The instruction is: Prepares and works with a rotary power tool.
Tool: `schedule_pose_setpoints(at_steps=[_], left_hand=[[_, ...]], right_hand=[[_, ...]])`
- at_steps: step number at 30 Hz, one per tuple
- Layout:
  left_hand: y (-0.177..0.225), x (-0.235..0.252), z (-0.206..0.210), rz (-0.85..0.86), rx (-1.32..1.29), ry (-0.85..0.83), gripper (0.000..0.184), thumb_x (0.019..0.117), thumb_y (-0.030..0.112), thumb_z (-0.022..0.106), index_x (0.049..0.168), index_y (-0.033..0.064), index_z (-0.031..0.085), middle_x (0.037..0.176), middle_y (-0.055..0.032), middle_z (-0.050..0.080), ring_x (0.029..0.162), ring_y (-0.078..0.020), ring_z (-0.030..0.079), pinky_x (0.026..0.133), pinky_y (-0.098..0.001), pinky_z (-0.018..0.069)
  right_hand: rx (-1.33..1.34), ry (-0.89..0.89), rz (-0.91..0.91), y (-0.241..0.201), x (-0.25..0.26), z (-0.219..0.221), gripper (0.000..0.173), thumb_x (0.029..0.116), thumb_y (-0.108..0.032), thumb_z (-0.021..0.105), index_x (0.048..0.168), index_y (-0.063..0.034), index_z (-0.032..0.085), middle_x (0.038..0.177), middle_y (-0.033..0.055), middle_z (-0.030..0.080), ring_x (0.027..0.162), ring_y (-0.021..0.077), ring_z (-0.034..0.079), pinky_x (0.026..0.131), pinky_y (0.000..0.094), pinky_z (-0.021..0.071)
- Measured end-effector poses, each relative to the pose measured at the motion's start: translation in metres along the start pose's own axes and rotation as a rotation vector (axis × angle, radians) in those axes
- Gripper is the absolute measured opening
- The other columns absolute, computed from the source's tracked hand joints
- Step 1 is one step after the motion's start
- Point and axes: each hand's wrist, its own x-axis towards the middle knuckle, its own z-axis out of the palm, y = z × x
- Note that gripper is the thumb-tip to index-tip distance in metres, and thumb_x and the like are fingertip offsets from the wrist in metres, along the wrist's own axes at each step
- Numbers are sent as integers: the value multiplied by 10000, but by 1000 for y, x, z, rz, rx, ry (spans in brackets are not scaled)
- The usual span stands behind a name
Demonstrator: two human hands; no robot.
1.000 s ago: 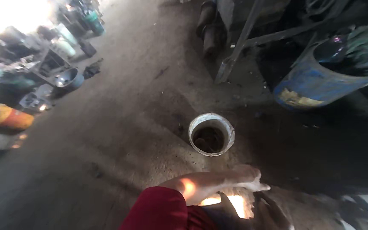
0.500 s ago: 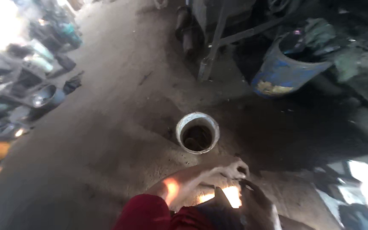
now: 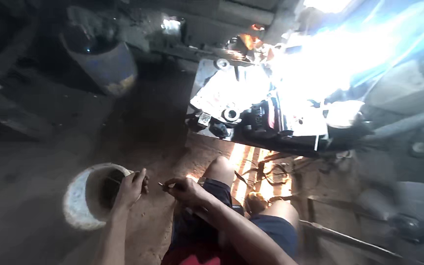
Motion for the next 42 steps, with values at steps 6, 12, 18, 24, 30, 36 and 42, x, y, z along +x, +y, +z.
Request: schedule_pose_setpoints(at_steps=[6, 12, 18, 24, 30, 36, 42], left_hand=[[40, 15, 24, 0, -332, -133, 327, 1129, 207, 335, 1083, 55, 621, 751, -18, 600, 576, -107, 568, 504, -241, 493], [68, 26, 50, 173, -43, -194, 326, 947, -57, 486, 1227, 39, 622, 1064, -87, 703, 653, -132, 633, 560, -271, 540], [129, 40, 97, 355, 195, -352, 193, 1053, 122, 526, 1142, 67, 688, 918, -17, 744, 579, -67, 578, 538, -234, 480], [197, 87, 218, 624, 545, -301, 155, 989, 201, 667, 1055, 82, 743, 1024, -134, 735, 968, -277, 710, 905, -549, 563], [246, 149, 332, 582, 796, -249, 315, 959, 262, 674, 1203, 63, 699, 1216, -220, 679, 1164, -402, 641, 992, -631, 497], [252, 168, 376, 569, 874, -235, 518, 908, 269, 763, 1333, 11, 616, 1340, -273, 600, 1304, -440, 539, 1089, -633, 419], [244, 180, 339, 667, 536, -166, 368, 1003, 254, 655, 1271, 1, 648, 1205, -243, 680, 1105, -375, 675, 997, -577, 524]], right_hand=[[-112, 26, -6, 6, -9, -10, 435, 1025, -342, 607, 1419, -157, 594, 1041, 102, 723, 865, 218, 713, 821, 456, 599], [-272, 342, -144, 29, -82, -23, 435, 1012, -383, 614, 1386, -163, 636, 1271, 102, 665, 1168, 219, 639, 1026, 414, 527], [-352, 781, -39, 74, -177, -35, 349, 1012, -361, 621, 1298, -181, 703, 1168, 29, 717, 1081, 155, 681, 939, 386, 584], [-374, 954, 25, 117, -238, -27, 334, 1010, -350, 614, 1265, -162, 717, 1150, 42, 716, 1063, 154, 683, 926, 355, 590], [-218, 914, 134, 130, -247, -13, 356, 1008, -315, 636, 1273, -91, 712, 1184, 116, 718, 1132, 243, 683, 990, 428, 570], [-134, 913, 176, 142, -249, -23, 383, 1028, -372, 594, 1283, -107, 705, 1199, 107, 708, 1141, 235, 673, 991, 429, 564], [-91, 867, 171, 146, -247, -33, 395, 1027, -381, 588, 1297, -115, 697, 1221, 89, 704, 1159, 209, 666, 1004, 412, 557]])
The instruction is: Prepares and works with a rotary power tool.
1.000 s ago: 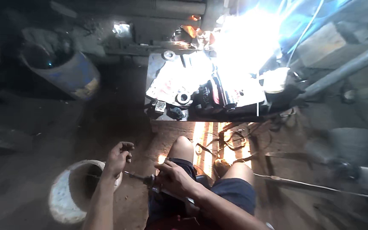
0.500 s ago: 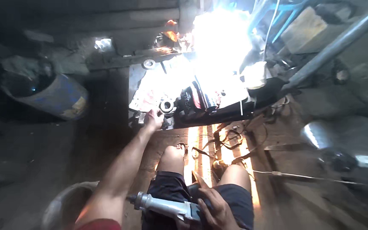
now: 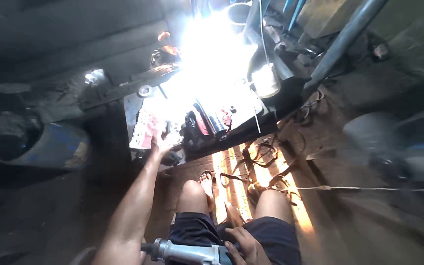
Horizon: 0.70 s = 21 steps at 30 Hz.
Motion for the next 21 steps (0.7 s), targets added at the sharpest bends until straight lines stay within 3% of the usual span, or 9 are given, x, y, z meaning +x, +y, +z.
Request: schedule_pose_setpoints(at_steps=[2, 5, 8, 10, 12, 14, 17, 21], left_hand=[[-8, -20, -16, 62, -142, 62, 370, 1014, 268, 649, 1311, 49, 623, 1218, -206, 682, 1049, -308, 700, 924, -525, 574], [-1, -54, -46, 150, -221, 54, 342, 1028, 253, 640, 1320, 75, 629, 1289, -130, 666, 1082, -228, 690, 931, -470, 588], [11, -92, -69, 222, -279, 89, 257, 1014, 228, 665, 1243, 111, 668, 1121, -44, 726, 808, -137, 689, 712, -350, 600], [14, -117, -79, 264, -336, 106, 240, 988, 190, 701, 1212, 106, 685, 1071, -31, 737, 813, -132, 701, 723, -331, 615], [16, -142, -87, 293, -379, 113, 239, 964, 156, 723, 1192, 90, 696, 1108, -42, 727, 888, -151, 718, 784, -347, 639], [17, -164, -95, 290, -412, 110, 248, 973, 157, 707, 1206, 74, 690, 1108, -46, 728, 878, -145, 718, 770, -335, 640], [16, -196, -109, 129, -510, 109, 210, 1050, 205, 586, 1182, 65, 670, 830, -23, 668, 541, -95, 555, 475, -245, 492], [9, -237, -130, -70, -626, 151, 225, 1091, 210, 505, 1091, 89, 694, 763, 3, 618, 483, -58, 481, 423, -194, 429]], right_hand=[[15, -26, -24, -2, 0, 2, 398, 1031, -387, 586, 1294, -111, 699, 1214, 93, 707, 1152, 209, 669, 1006, 412, 557], [21, -41, -40, -4, -2, 8, 405, 1026, -400, 593, 1280, -105, 704, 1195, 106, 711, 1127, 227, 681, 984, 433, 568], [-6, -64, -37, -6, -5, 12, 417, 1021, -404, 593, 1295, -108, 697, 1194, 107, 708, 1117, 232, 682, 974, 437, 568], [-38, -59, -43, -8, -7, 14, 416, 1020, -409, 594, 1299, -119, 697, 1196, 96, 710, 1112, 218, 686, 967, 428, 576], [-57, -62, -43, -9, -11, 16, 406, 1021, -408, 590, 1298, -131, 695, 1198, 82, 707, 1115, 203, 682, 967, 420, 576], [-81, -52, -41, -8, -15, 17, 396, 1017, -413, 591, 1289, -146, 700, 1187, 70, 707, 1097, 195, 684, 945, 411, 583], [-113, -32, -42, -6, -19, 19, 393, 1010, -430, 588, 1272, -163, 709, 1172, 61, 710, 1075, 198, 691, 917, 428, 592], [-121, -8, -59, -3, -23, 23, 390, 1005, -425, 583, 1265, -165, 714, 1167, 46, 712, 1059, 181, 692, 913, 419, 595]])
